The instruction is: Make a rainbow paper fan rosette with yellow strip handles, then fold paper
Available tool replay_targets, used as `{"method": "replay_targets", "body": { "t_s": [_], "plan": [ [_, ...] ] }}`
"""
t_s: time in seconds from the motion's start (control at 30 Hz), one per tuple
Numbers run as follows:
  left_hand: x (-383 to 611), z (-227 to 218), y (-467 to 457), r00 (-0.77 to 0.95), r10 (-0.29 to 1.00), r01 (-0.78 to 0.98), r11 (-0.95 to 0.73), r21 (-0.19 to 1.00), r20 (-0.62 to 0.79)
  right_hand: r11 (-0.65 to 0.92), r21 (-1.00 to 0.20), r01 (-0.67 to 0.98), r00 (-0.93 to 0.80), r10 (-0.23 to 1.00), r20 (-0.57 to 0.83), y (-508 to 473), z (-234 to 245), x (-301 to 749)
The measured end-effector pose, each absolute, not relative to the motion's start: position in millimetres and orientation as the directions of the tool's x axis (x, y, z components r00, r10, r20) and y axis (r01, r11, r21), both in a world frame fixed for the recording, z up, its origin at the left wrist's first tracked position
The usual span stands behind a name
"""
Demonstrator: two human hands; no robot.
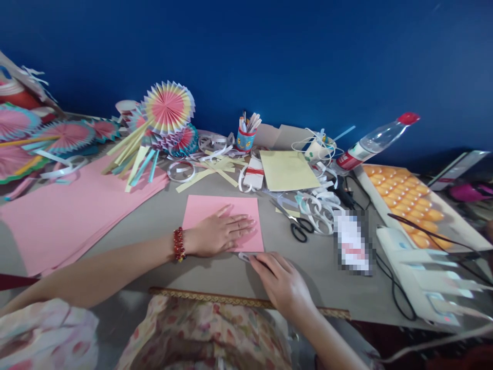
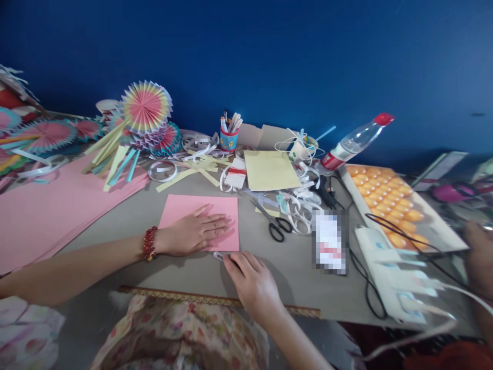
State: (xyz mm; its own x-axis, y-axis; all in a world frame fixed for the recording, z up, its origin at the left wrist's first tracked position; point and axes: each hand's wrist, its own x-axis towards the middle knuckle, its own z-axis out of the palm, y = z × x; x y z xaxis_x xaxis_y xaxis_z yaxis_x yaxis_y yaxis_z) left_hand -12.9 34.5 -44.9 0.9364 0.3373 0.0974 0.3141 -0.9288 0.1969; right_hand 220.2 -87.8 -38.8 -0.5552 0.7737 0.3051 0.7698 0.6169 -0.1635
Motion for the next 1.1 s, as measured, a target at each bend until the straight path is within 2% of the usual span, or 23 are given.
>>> {"method": "replay_targets", "body": {
  "t_s": [0.5,0.6,0.8,0.87,0.97,1.1],
  "plan": [
    [-12,-44,35,0.936,0.342,0.315,-0.919,0.237,0.082,0.633,-0.168,0.756,-0.571,0.763,0.303,-87,-37,203],
    [-14,-44,38,0.929,0.363,0.323,-0.890,0.322,0.071,0.625,-0.173,0.761,-0.564,0.770,0.298,-87,-37,203],
    [-22,-32,52,0.887,0.453,0.324,-0.746,0.582,0.086,0.621,-0.174,0.764,-0.565,0.775,0.285,-88,-37,204],
    [-27,-23,59,0.881,0.460,0.303,-0.724,0.620,0.106,0.623,-0.182,0.761,-0.568,0.774,0.278,-88,-37,204],
    [-39,-12,72,0.894,0.429,0.300,-0.784,0.543,0.125,0.628,-0.177,0.758,-0.570,0.770,0.286,-89,-40,206],
    [-58,-16,82,0.945,0.322,0.292,-0.907,0.304,0.054,0.630,-0.168,0.758,-0.568,0.765,0.305,-88,-43,207]
  ]
}}
